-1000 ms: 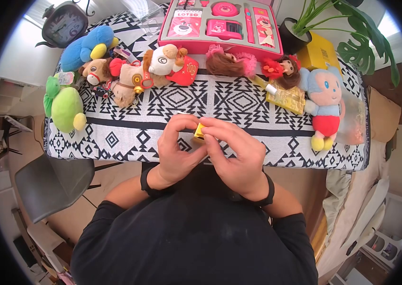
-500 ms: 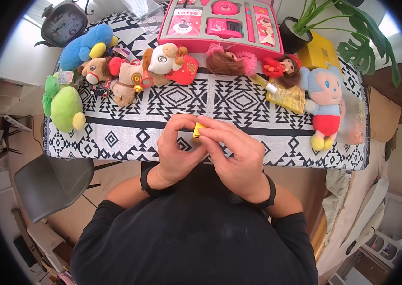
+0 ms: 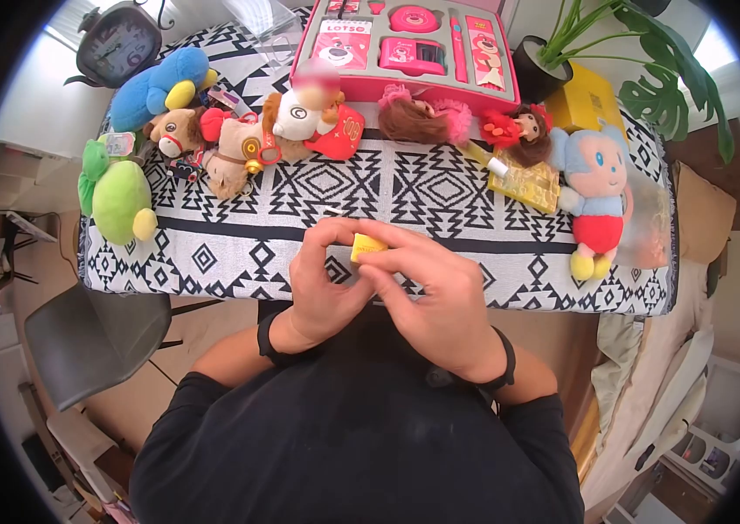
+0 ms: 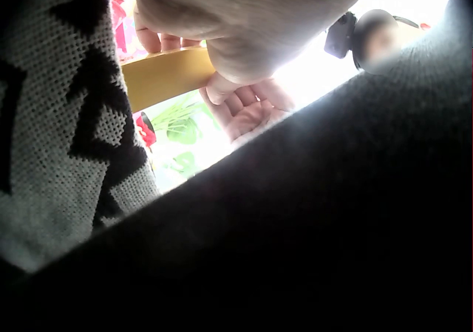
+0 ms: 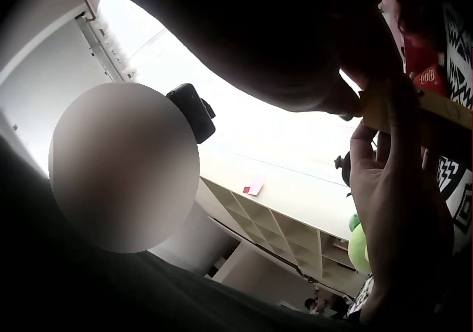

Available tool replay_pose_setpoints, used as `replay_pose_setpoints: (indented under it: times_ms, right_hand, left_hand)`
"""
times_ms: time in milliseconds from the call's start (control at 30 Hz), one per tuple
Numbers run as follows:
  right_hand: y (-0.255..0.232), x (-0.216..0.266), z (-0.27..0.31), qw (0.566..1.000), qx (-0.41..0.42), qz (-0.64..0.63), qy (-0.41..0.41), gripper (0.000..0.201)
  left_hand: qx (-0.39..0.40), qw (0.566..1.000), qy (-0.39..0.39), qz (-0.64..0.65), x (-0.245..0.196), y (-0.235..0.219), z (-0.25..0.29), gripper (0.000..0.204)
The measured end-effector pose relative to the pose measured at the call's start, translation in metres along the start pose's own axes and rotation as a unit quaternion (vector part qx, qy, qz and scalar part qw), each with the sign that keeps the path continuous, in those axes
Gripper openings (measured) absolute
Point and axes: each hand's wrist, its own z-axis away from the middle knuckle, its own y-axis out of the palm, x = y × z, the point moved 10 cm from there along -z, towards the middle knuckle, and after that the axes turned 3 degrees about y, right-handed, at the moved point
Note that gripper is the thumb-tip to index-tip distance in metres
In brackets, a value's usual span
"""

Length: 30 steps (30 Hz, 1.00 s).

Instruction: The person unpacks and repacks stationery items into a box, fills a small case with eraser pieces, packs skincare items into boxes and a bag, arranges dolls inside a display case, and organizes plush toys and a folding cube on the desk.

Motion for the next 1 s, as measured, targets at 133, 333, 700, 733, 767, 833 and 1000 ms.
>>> replay_pose_setpoints:
  times_ms: [133, 333, 700, 733, 767, 833, 1000]
  right_hand:
    - [0.004, 0.006, -0.002, 0.997, 0.016, 0.032, -0.070, 0.018]
    - [0.000, 0.001, 0.007, 0.988, -0.040, 0.037, -0.147, 0.034]
    - [-0.004, 0.011, 0.031, 0.936, -0.083, 0.197, -0.280, 0.053]
    - [-0.009, 0.011, 0.033, 0.939, -0.104, 0.187, -0.269, 0.053]
    - [-0.015, 0.011, 0.037, 0.943, -0.122, 0.174, -0.258, 0.053]
    - [-0.028, 0.009, 0.044, 0.943, -0.143, 0.170, -0.249, 0.052]
    - [-0.066, -0.001, 0.067, 0.949, -0.196, 0.159, -0.190, 0.046]
  left_hand:
    - [-0.004, 1.000, -0.017, 0.007, 0.006, -0.003, 0.003, 0.056]
    - [0.002, 1.000, -0.010, 0.004, 0.004, -0.002, 0.000, 0.057]
    - [0.054, 0.992, -0.086, -0.073, 0.019, 0.005, 0.011, 0.053]
    - [0.075, 0.989, -0.100, -0.077, 0.022, 0.006, 0.013, 0.051]
    - [0.095, 0.985, -0.115, -0.083, 0.024, 0.007, 0.017, 0.050]
    - [0.085, 0.986, -0.114, -0.091, 0.019, 0.001, 0.019, 0.046]
    - [0.111, 0.982, -0.095, -0.119, 0.010, -0.013, 0.011, 0.051]
